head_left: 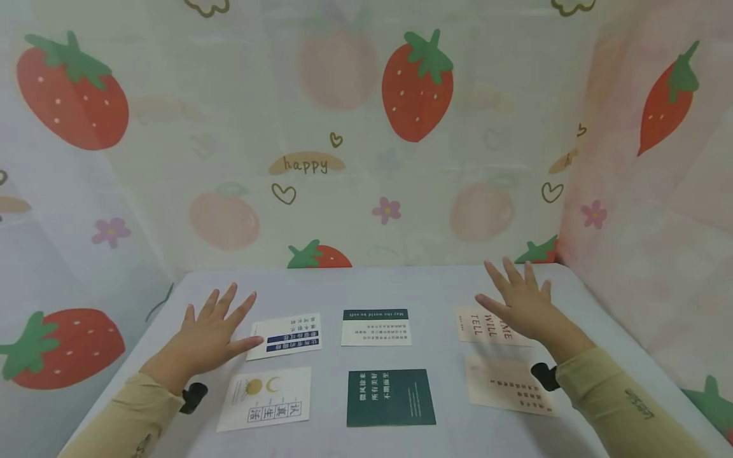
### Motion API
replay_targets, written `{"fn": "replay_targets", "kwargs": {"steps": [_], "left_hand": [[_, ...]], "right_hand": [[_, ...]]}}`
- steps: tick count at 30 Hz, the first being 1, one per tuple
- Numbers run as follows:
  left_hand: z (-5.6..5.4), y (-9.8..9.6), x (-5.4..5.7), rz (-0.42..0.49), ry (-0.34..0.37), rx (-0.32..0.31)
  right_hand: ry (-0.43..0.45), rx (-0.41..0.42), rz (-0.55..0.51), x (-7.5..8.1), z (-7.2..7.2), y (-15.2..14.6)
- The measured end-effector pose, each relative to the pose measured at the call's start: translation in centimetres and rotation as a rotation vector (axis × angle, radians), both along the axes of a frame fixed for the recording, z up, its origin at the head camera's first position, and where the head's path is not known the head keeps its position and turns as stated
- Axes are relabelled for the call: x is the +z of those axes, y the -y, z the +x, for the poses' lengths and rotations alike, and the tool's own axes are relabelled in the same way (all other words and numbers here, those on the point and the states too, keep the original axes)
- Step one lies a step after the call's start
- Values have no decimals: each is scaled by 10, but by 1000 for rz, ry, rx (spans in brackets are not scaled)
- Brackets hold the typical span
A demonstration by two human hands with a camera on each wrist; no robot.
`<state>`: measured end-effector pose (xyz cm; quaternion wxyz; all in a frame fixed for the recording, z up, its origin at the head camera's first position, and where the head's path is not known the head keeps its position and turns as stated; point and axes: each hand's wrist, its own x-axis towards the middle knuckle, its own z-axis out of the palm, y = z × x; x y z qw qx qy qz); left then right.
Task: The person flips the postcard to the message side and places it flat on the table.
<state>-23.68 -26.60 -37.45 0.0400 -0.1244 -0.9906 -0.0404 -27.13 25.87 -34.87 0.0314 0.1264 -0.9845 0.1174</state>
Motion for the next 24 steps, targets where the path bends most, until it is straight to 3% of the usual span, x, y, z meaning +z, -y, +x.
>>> {"fn": "replay_targets", "kwargs": {"steps": [24], "left_hand": [[-4,-9,7,208,57,6]], "right_hand": [[12,52,-100,2,-10,39]]}}
